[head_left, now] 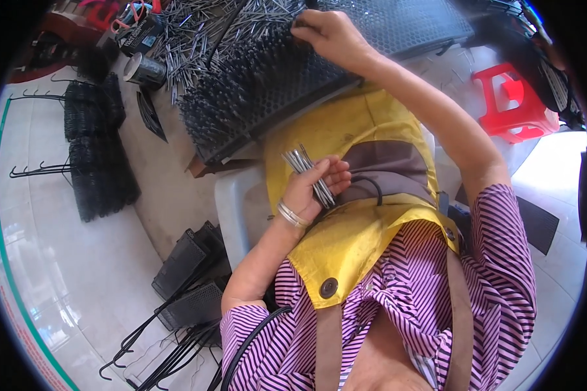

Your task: Inserting thin metal rods into a plastic base or holder.

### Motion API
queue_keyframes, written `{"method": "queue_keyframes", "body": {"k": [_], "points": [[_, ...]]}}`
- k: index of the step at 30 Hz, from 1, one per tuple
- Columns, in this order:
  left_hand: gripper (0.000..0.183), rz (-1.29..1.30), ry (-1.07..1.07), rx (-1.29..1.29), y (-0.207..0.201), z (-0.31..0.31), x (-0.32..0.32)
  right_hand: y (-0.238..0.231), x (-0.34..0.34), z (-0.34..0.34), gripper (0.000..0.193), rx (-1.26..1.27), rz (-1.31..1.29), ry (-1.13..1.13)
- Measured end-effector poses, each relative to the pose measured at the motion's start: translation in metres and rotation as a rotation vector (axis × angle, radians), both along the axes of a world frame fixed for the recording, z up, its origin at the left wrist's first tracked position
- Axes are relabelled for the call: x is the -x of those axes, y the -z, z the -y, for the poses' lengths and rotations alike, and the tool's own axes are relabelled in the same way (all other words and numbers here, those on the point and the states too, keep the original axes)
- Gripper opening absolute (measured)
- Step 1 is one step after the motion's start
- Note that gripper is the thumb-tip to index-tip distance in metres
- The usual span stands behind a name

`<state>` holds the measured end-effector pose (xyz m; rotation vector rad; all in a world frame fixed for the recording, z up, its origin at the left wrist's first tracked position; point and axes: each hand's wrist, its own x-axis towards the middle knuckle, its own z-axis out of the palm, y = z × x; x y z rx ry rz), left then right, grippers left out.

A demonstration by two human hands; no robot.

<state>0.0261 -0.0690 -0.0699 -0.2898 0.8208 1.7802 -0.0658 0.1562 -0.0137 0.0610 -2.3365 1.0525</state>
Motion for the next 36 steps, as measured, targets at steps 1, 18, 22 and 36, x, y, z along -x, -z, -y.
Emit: {"method": "queue_keyframes", "body": {"k": [1, 18, 22, 36], "points": [[0.024, 0.004, -0.002, 0.002, 0.0, 0.0, 0.0, -0.004, 0.002, 0.005, 0.014, -0.081, -0.043, 0.041], [0.023, -0.145, 0.067, -0.074, -0.012, -0.005, -0.002, -0.021, 0.004, 0.007, 0.011, -0.125, -0.158, -0.02], [0.025, -0.162, 0.098, -0.158, -0.014, -0.003, -0.002, -0.004, 0.007, 0.007, 0.012, -0.183, -0.133, -0.031], [0.027, -0.118, 0.135, -0.196, -0.011, -0.004, -0.003, 0.005, -0.003, 0.003, 0.021, -0.368, 0.042, 0.175]]}}
